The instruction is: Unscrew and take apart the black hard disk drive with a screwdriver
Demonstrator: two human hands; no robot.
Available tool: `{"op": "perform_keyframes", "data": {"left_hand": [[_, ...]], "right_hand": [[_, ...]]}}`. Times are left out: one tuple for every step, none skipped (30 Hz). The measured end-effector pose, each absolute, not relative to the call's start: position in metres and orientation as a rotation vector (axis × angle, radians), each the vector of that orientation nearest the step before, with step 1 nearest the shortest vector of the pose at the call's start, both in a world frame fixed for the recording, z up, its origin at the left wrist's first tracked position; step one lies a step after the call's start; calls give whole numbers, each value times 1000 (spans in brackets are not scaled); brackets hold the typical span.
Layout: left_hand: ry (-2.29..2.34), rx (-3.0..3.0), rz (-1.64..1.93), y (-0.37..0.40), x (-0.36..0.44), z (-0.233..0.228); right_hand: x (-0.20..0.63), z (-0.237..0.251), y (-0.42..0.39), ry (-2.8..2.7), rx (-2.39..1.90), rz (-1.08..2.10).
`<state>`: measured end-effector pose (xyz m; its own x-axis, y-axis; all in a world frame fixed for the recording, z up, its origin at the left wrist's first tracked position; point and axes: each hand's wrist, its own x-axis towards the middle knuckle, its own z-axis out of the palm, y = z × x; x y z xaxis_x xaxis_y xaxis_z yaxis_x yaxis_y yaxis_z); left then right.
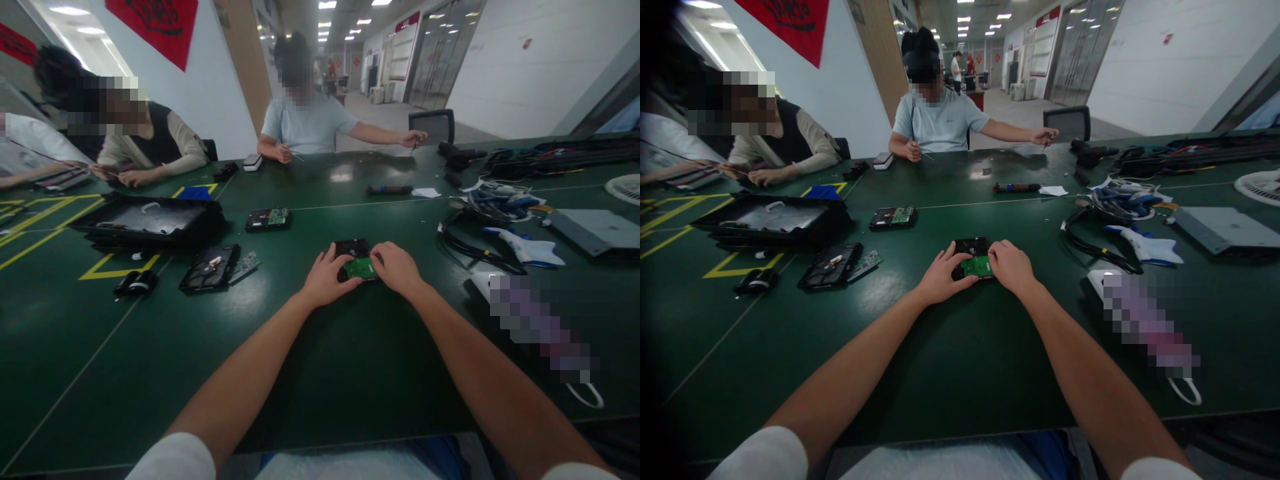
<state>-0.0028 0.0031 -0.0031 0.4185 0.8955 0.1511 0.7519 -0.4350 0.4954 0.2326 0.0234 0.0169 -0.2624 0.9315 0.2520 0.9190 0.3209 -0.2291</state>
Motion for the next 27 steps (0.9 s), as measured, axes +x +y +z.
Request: {"op": "perform_keyframes", "data": {"left_hand": [[1417, 2329, 573, 3, -3, -3], [1419, 2331, 577, 3, -3, -3], [1423, 2332, 580, 3, -2, -3], [1427, 2333, 581, 3, -2, -3], [1430, 2333, 581, 3, -2, -3], [1431, 2333, 581, 3, -2, -3], [1432, 2334, 579, 2, -2, -3], [1432, 2334, 578, 2, -2, -2], [1433, 2334, 578, 2, -2, -2], [1434, 2333, 577, 2, -2, -2], [1435, 2333, 577, 2, -2, -1], [1436, 2333, 576, 2, -2, -1], [1436, 2334, 575, 2, -2, -1], [1437, 2335, 575, 2, -2, -1], [1438, 2337, 575, 2, -2, -1], [1438, 2338, 574, 2, -2, -1], [1440, 2338, 574, 2, -2, -1], [1442, 2335, 574, 2, -2, -2], [1443, 2330, 573, 2, -2, -2], [1443, 2324, 571, 2, -3, -2], [1441, 2317, 570, 2, -3, -2], [1437, 2310, 567, 2, -3, -3], [1435, 2304, 566, 2, -3, -3], [1437, 2296, 567, 2, -3, -3], [1440, 2288, 568, 2, -3, -3], [1445, 2283, 571, 2, -3, -3], [1450, 2284, 574, 2, -3, -3]], "right_hand": [[232, 18, 23, -2269, -1660, 39], [231, 19, 22, -2284, -1667, 26], [231, 21, 21, -2298, -1673, 13], [230, 21, 21, -2309, -1680, 2], [230, 22, 20, -2319, -1687, -5], [230, 22, 20, -2327, -1690, -8], [229, 23, 19, -2334, -1689, -10], [229, 23, 19, -2342, -1684, -14], [229, 23, 18, -2348, -1678, -19], [229, 23, 17, -2352, -1675, -24], [228, 24, 17, -2355, -1674, -28], [228, 24, 16, -2358, -1676, -28], [228, 25, 15, -2363, -1679, -23], [228, 26, 14, -2364, -1682, -18], [229, 27, 14, -2356, -1686, -17], [231, 28, 14, -2334, -1694, -20], [233, 29, 15, -2292, -1706, -26], [236, 29, 16, -2231, -1720, -34], [240, 29, 18, -2158, -1730, -36], [244, 29, 19, -2085, -1725, -25], [248, 29, 21, -2029, -1699, -11], [251, 30, 22, -1989, -1669, -3], [254, 31, 22, -1969, -1625, -2], [256, 33, 22, -1958, -1570, -16], [257, 35, 21, -1947, -1509, -43], [257, 38, 19, -1928, -1448, -82], [257, 42, 17, -1900, -1393, -122]]}}
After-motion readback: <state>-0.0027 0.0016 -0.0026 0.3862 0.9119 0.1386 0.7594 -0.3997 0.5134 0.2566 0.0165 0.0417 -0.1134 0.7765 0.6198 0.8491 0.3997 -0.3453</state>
